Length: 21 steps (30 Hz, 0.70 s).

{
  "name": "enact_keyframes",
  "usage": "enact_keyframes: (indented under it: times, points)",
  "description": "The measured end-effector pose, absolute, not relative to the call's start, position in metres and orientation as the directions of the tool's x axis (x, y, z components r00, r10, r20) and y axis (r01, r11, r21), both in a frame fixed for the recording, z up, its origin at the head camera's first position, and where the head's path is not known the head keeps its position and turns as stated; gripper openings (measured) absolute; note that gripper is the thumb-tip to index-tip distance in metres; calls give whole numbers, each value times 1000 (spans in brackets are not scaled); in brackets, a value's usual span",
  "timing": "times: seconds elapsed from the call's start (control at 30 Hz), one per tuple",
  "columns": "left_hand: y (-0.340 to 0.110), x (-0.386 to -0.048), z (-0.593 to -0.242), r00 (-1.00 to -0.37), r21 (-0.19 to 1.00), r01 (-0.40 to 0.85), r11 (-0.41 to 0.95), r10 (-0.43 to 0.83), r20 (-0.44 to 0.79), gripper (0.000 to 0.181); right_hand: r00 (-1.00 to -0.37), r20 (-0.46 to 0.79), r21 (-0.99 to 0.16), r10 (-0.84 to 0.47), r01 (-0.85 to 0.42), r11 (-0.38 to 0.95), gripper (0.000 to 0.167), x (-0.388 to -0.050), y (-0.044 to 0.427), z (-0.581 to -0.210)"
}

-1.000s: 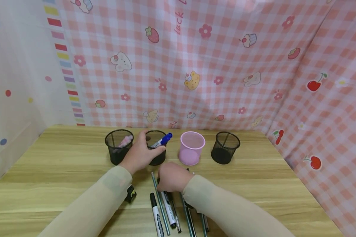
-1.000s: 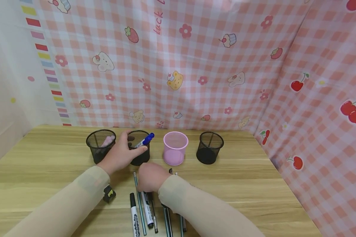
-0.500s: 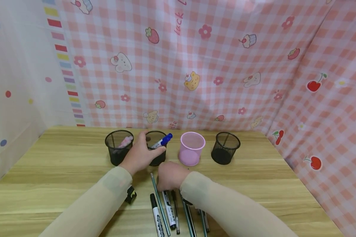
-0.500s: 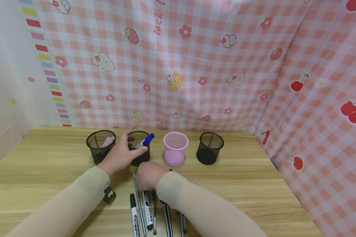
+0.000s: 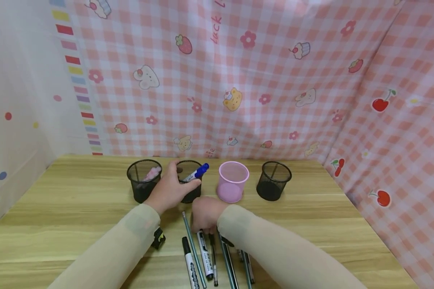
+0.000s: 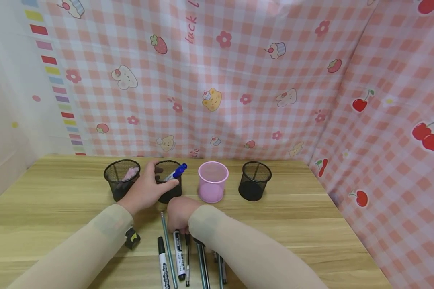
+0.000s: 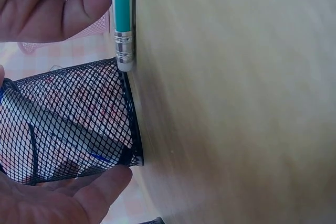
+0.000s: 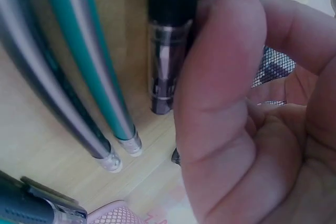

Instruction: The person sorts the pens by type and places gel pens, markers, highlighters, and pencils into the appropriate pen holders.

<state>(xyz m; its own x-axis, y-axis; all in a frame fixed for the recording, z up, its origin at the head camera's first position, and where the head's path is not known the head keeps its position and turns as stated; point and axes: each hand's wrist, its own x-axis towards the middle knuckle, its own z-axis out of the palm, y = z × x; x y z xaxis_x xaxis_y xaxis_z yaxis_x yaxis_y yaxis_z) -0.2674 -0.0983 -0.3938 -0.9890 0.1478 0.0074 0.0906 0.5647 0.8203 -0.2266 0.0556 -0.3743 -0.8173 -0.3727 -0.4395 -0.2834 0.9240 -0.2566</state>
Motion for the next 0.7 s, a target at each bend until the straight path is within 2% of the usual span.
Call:
enact_keyframes:
  times: [0.7]
  points:
    - [-97, -268, -394, -989, 826, 86, 558, 148, 3, 111, -822, -448, -217, -351, -281, 935, 30, -224, 52, -374]
